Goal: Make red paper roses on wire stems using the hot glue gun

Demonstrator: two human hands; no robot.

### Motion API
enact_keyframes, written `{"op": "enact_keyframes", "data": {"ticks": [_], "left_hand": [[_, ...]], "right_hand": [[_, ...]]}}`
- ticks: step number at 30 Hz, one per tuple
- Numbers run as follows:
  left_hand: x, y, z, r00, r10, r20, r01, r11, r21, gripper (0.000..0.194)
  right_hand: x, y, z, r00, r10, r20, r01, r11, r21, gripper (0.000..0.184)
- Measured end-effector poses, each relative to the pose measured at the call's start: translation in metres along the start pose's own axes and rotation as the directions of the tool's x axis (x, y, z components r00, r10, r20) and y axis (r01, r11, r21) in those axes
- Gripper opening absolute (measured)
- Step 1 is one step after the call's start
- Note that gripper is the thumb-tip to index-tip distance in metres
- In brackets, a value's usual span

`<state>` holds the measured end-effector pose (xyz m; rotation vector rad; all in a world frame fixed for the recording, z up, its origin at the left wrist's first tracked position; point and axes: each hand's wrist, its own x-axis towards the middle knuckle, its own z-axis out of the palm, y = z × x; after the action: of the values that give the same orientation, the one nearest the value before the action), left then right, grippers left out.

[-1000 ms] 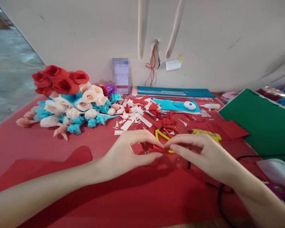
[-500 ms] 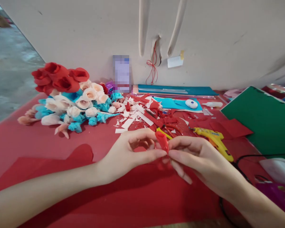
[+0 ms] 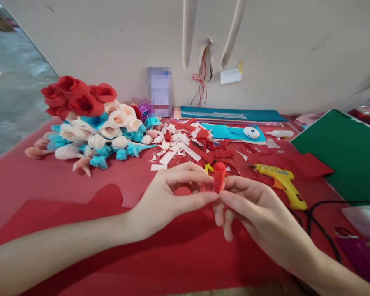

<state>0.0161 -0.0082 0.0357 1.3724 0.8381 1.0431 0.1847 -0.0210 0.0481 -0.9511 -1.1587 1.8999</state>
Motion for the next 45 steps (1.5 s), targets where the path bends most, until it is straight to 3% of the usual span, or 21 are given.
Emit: {"op": "enact_keyframes", "data": {"ticks": [6, 10, 13, 29, 45], "left_hand": [[0.001, 0.000, 0.000, 0.997, -0.073, 0.005, 0.073, 0.989, -0.126, 0.010], [-0.001, 0.001, -0.001, 0.987, -0.155, 0.034, 0.158, 0.970, -0.182, 0.007], [-0.003, 0.000, 0.000, 0.986, -0.155, 0.056, 0.163, 0.969, -0.188, 0.008], [-0.004, 0.000, 0.004, 0.973, -0.186, 0.140, 0.219, 0.935, -0.279, 0.011], [-0.004, 0.004, 0.003, 0.978, -0.176, 0.116, 0.191, 0.972, -0.135, 0.013]], "right_hand": [[0.000, -0.003, 0.002, 0.998, -0.041, -0.053, 0.035, 0.994, -0.106, 0.010], [-0.003, -0.008, 0.003, 0.965, -0.223, -0.140, 0.162, 0.922, -0.351, 0.007], [-0.005, -0.011, 0.005, 0.948, -0.295, -0.120, 0.208, 0.859, -0.468, 0.006], [-0.009, -0.006, 0.005, 0.977, -0.190, -0.093, 0.123, 0.866, -0.485, 0.007], [-0.007, -0.006, 0.002, 0.994, -0.083, -0.069, 0.053, 0.932, -0.359, 0.011]]}}
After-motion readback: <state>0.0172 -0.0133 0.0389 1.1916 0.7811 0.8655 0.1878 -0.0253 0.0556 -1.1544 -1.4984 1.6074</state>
